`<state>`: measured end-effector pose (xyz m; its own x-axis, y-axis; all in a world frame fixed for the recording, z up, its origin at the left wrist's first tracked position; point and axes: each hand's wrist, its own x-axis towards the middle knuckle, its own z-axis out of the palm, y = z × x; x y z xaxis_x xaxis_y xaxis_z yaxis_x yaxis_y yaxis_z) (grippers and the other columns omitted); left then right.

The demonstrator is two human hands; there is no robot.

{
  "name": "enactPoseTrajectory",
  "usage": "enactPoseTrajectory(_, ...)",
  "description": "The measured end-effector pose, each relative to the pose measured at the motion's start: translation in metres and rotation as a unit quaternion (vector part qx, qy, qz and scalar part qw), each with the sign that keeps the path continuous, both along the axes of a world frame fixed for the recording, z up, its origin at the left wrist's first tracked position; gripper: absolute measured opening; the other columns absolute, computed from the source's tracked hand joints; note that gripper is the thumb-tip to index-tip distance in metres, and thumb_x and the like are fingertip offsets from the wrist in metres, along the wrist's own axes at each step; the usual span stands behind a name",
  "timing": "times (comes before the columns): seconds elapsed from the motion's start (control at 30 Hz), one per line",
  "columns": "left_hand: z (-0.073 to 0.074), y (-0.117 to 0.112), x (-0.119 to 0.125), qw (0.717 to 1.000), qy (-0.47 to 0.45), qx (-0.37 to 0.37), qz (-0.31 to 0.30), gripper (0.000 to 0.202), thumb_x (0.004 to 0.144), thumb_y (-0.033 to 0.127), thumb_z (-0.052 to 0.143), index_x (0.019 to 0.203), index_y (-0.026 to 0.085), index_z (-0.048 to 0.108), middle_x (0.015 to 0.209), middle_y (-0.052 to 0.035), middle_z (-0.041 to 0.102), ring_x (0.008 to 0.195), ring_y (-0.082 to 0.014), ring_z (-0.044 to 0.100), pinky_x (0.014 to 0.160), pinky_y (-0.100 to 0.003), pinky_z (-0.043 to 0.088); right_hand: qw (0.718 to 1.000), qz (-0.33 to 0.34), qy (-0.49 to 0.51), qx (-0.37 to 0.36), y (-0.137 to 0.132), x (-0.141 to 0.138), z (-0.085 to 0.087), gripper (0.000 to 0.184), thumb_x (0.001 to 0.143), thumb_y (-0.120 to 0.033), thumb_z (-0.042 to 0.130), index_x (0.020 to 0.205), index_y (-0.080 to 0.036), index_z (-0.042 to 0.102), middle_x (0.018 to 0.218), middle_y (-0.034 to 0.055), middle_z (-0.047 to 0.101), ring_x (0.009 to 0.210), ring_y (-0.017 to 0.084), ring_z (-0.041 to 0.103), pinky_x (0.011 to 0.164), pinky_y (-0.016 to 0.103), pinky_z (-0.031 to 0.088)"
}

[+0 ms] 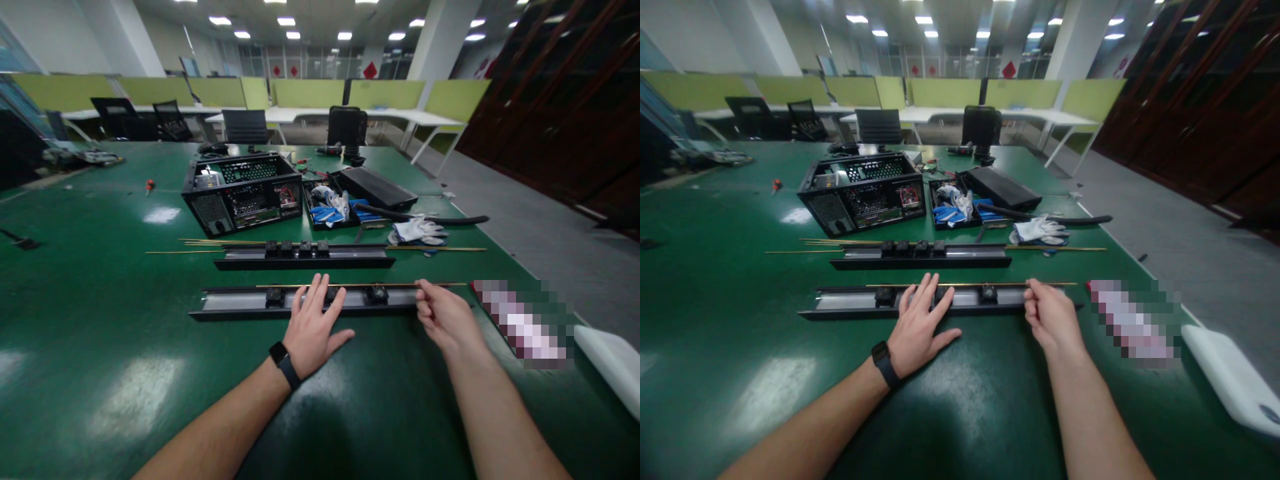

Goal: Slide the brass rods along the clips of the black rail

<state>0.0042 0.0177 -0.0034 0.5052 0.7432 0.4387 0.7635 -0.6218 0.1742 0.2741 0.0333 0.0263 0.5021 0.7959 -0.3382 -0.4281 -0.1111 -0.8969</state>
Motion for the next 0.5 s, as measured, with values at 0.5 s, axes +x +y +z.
enactPoseTrajectory(0.5, -0.0002, -0.0005, -0.0008, 1.000, -0.001, 0.002, 0.000, 0.071, 0.090, 0.052, 0.063, 0.149, 0.021, 0.041, 0.161, -0.0225, 0.024, 0.151, -0.0347, 0.018, 0.117, -0.057, 0.022, 1.000, -0.029, -0.004, -0.004, -0.0005, 0.0050, 0.0008, 0.015, 0.086, -0.018, 0.068, 0.075, -0.016, 0.057, 0.057, -0.0037, 0.053, 0.031, 0.004, 0.037, 0.023, 0.013, 0.023)
